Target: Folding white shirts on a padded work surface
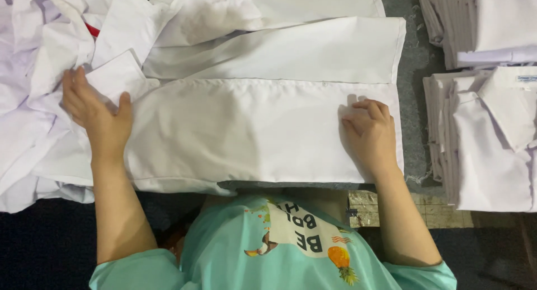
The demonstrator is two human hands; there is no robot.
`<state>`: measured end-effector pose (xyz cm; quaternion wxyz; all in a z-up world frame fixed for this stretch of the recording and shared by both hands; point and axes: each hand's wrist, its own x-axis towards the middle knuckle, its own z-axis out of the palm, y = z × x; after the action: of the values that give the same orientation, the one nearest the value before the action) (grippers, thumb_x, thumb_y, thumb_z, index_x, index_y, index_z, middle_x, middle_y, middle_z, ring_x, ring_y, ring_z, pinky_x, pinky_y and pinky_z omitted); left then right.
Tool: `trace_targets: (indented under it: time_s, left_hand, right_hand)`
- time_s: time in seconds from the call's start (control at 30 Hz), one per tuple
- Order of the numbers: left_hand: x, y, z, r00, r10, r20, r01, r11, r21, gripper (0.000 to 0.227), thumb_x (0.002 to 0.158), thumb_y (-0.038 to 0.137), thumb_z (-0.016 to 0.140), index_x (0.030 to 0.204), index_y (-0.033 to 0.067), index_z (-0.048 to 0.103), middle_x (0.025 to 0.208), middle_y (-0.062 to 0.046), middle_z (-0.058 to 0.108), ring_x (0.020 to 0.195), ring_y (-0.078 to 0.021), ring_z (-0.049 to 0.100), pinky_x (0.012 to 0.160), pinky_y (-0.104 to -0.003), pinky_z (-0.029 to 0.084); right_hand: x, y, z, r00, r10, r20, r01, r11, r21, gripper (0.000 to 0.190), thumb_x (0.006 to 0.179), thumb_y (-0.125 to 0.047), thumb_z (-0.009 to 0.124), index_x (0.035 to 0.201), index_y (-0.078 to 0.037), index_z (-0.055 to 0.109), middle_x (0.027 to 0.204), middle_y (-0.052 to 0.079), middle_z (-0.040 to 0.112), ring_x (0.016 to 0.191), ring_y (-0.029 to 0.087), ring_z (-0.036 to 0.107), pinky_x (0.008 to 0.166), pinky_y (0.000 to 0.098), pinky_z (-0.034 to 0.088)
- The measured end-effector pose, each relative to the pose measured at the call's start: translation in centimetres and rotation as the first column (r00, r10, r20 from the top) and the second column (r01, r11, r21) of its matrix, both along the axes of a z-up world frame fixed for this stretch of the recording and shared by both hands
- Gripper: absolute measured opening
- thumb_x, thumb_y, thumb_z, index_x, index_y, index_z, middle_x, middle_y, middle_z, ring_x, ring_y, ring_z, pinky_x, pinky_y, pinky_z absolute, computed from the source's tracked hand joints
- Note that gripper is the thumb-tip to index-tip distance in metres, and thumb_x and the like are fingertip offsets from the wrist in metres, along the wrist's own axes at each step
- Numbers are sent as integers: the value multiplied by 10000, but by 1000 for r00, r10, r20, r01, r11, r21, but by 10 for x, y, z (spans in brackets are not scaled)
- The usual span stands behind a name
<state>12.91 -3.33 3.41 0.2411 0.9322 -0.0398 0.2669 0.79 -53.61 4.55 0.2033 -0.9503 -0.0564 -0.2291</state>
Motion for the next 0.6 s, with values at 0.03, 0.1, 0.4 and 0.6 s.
trace_targets:
  time_s: [0.03, 0.1, 0.4, 0.6]
  left_hand:
    - [-3, -2, 0, 999, 0, -35, -2, 999, -53, 778, 934, 38, 739, 1559, 5, 277, 1597, -331, 220, 1442, -573, 276, 1163, -694, 190]
    - [-3, -2, -8, 997, 35, -65, -39, 997, -72, 809, 945, 69, 748, 1587, 25, 258, 1626, -284, 181, 1463, -551, 276, 1164, -715, 201]
    - [8, 12, -38, 999, 31, 38, -24, 984, -178, 874, 964, 63, 775, 1620, 57, 198, 1642, -272, 146, 1555, -497, 226, 1270, -659, 263]
    - [11, 13, -41, 987, 6, 161, 22, 986, -168, 829, 904, 27, 788, 1538, -10, 255, 1545, -318, 311, 1466, -513, 291, 1236, -634, 239]
  right_hand:
    - [-1, -2, -1, 999, -8, -37, 8, 1000, -12, 49, 978, -122, 724, 956, -123, 768, 1126, 86, 681, 1119, 373, 596, 816, 531, 483]
    - [-5, -14, -1, 997, 11, -76, -8, 999, 42, 55, 946, -66, 685, 966, -42, 731, 1128, 142, 679, 1078, 372, 610, 842, 512, 495]
    - [-21, -45, 2, 963, -137, -233, 206, 930, 305, 95, 1076, -5, 522, 1099, 55, 592, 1149, 195, 568, 991, 310, 603, 845, 398, 526]
    - [-7, -8, -10, 971, -114, -209, 159, 963, 217, 138, 986, -70, 655, 1064, -12, 753, 1029, 105, 689, 850, 255, 672, 766, 391, 549]
